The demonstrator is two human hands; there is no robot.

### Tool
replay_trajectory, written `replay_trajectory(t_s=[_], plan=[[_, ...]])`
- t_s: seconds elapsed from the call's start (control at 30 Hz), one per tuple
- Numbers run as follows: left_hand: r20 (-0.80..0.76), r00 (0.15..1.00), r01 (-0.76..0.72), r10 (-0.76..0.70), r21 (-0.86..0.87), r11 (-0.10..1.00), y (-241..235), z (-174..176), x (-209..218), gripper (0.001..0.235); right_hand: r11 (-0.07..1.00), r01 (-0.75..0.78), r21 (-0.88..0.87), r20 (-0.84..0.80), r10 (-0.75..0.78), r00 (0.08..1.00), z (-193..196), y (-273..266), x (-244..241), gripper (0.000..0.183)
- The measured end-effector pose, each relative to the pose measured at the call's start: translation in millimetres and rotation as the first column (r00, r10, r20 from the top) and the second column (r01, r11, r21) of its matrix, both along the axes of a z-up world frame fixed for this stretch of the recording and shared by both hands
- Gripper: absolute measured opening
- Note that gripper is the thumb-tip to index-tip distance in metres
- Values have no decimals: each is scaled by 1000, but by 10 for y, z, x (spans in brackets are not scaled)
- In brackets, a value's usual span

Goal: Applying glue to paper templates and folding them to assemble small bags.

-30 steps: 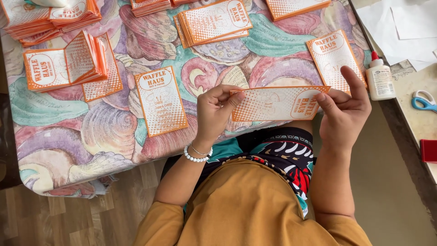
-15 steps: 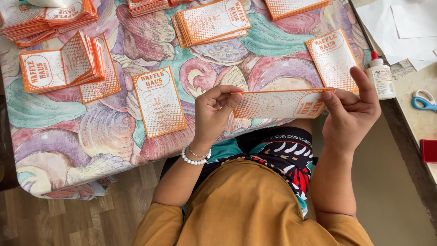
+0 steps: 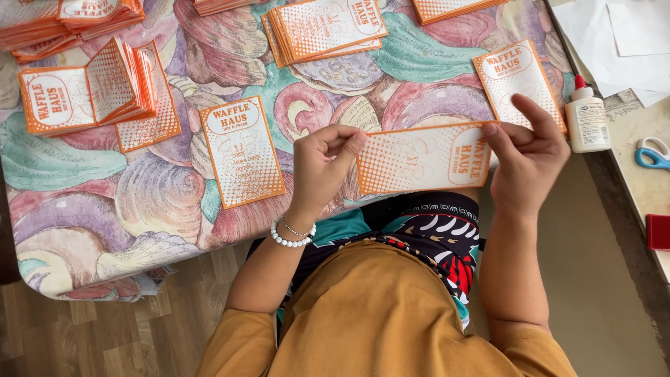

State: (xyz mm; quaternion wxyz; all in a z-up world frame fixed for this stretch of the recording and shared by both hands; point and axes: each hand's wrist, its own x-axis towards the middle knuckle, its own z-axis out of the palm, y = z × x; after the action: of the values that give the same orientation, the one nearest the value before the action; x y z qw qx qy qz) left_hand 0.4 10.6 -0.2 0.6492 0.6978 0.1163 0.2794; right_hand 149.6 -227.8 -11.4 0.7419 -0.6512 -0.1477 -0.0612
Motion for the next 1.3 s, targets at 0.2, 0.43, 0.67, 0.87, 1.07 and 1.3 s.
replay_trajectory(t_s=[0.2,0.43,0.67,0.87,1.07,1.3], plan=[[50,997,-79,61,675,734,62,-436,-37,30,967,-224,-119,5,226,974,-492,282,349,46],[-220,975,214,-25,910,355,-1,-543,-126,60,713,105,-694,485,354,800,-236,464,182,38],[-401,916,374,-6,850,371,-13,-501,-125,73,318,201,-927,370,673,640,-214,685,-205,49],[-459,888,420,7,818,394,-17,-399,-112,75,241,159,-957,281,640,715,-188,456,18,51],[-464,886,428,-9,811,397,7,-416,-112,71,270,264,-926,377,614,694,-386,65,331,51],[-390,917,349,81,885,310,6,-407,-128,67,330,136,-934,325,628,707,-224,95,340,46]])
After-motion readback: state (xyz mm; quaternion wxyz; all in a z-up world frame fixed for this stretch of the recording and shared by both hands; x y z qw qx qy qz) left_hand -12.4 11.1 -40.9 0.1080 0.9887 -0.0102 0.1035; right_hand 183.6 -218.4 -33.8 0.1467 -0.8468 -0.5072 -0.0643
